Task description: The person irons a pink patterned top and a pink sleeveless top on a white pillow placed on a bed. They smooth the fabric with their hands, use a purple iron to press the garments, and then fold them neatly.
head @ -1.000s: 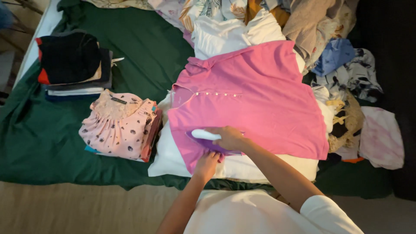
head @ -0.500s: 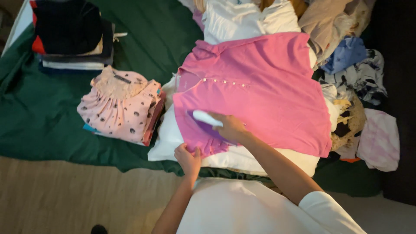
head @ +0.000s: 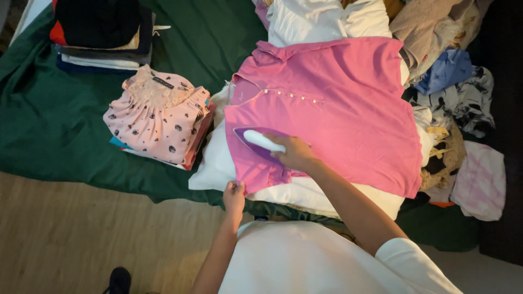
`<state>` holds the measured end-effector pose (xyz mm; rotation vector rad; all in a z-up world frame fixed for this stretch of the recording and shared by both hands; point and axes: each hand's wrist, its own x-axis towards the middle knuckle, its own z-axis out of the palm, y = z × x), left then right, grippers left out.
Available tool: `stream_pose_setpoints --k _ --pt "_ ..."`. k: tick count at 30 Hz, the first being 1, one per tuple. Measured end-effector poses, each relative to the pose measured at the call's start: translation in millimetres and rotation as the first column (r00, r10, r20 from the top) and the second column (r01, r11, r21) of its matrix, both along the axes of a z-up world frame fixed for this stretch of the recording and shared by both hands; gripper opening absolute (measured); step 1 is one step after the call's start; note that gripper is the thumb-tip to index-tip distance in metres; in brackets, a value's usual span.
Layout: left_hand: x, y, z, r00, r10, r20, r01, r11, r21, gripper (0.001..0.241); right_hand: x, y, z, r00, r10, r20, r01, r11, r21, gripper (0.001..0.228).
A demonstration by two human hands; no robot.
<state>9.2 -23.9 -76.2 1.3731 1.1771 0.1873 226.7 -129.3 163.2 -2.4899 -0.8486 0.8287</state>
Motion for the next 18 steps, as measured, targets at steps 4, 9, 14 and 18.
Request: stream_pose_setpoints --k 4,9,14,18 --pt "8.9 2.0 43.3 0.995 0.095 0.038 -0.091 0.993 -0.08 0.016 0.1 -7.9 -11.7 0.97 0.227 0.093 -0.201 0.953 -0.226 0.051" --pt "1.1 10.5 10.5 0.994 0.009 -0.112 -0.005 0.999 0.033 0.025 6.4 -33.2 12.3 0.96 0.161 -0.227 -0.183 0.98 -0.082 0.058" --pt "-0.1 -2.9 30.6 0.974 0.001 -0.228 0.051 0.973 0.224 0.03 22.8 -58.6 5.1 0.989 -0.034 -0.144 0.036 0.999 0.012 0.06" --pt "13.2 -38.6 56.5 0.956 -0.29 -0.05 0.293 0.923 0.25 0.036 30.7 -63.0 2.4 0.989 -0.15 -0.015 0.151 0.988 0.043 0.057"
